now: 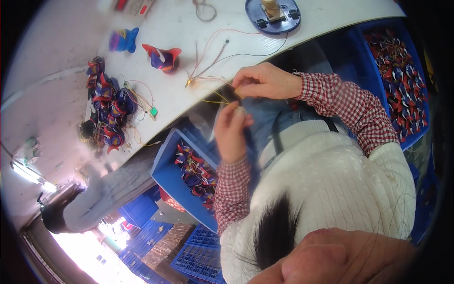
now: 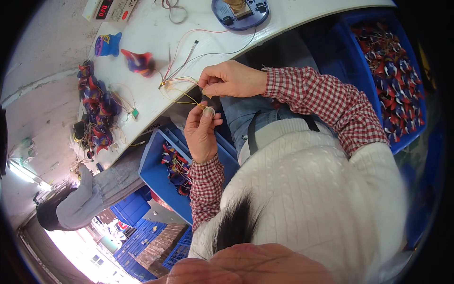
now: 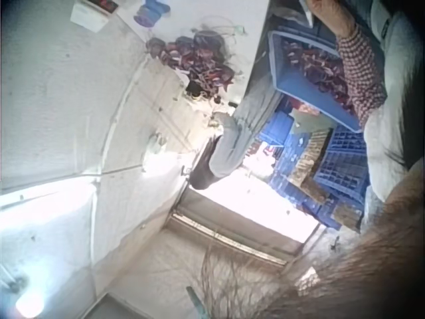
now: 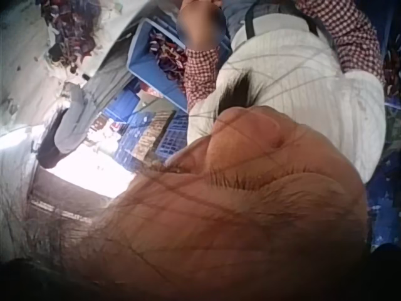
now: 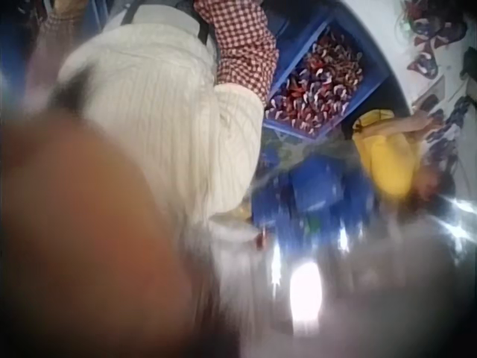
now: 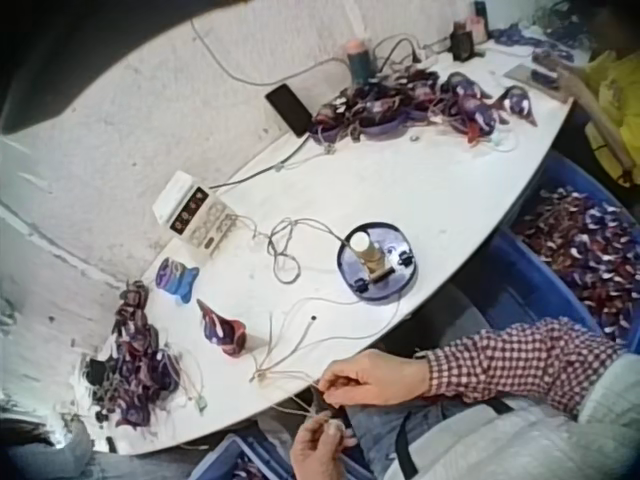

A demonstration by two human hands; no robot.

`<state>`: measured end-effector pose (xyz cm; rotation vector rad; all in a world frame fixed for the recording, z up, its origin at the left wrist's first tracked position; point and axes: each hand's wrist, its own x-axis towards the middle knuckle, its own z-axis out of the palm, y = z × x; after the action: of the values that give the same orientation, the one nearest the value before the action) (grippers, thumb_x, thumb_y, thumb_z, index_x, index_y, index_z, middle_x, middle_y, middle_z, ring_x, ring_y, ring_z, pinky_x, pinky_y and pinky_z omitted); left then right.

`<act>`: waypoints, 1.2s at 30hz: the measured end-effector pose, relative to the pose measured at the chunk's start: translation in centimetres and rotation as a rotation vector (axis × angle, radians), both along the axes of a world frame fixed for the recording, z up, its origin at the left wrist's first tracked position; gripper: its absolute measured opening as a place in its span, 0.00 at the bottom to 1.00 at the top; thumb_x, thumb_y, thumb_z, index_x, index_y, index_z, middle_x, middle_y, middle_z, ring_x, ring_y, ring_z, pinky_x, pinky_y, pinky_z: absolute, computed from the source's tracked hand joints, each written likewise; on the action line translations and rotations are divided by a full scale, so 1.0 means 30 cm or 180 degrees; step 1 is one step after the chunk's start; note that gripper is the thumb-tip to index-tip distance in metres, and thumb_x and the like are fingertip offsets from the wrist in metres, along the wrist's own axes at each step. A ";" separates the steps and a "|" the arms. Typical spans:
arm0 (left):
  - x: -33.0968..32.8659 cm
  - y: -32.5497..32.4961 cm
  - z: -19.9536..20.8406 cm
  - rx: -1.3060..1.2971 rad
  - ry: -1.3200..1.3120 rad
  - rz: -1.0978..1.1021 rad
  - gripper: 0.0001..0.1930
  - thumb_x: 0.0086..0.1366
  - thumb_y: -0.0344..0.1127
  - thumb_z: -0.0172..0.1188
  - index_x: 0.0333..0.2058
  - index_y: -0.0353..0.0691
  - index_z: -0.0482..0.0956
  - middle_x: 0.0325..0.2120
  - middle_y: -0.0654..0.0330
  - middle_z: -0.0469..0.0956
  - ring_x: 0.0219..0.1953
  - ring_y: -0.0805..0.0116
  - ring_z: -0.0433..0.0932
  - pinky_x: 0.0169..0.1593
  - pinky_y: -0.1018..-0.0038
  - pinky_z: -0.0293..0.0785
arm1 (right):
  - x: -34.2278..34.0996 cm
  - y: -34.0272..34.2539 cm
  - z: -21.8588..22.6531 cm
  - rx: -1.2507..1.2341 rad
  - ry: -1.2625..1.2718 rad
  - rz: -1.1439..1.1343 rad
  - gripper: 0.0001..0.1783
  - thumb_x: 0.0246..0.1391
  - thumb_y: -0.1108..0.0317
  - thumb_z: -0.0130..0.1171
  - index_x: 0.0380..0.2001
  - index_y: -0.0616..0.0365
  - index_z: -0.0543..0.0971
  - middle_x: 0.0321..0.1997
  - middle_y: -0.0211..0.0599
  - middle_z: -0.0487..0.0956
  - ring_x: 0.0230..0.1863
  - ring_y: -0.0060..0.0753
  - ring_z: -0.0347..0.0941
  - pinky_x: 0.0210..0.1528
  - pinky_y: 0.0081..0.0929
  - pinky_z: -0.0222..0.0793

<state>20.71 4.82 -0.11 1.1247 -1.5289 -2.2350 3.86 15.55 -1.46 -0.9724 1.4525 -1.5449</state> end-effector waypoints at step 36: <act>-0.051 -0.029 -0.069 0.0626 0.0266 0.0037 0.06 0.63 0.32 0.55 0.34 0.36 0.73 0.25 0.60 0.73 0.22 0.74 0.75 0.22 0.85 0.69 | 0.062 -0.009 -0.033 0.0003 0.0838 -0.0245 0.06 0.51 0.74 0.58 0.30 0.59 0.71 0.23 0.31 0.72 0.22 0.22 0.63 0.25 0.18 0.61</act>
<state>19.18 3.96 -2.18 1.0717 -1.2904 -2.4344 5.72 15.28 -2.46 -1.1659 1.6892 -1.5134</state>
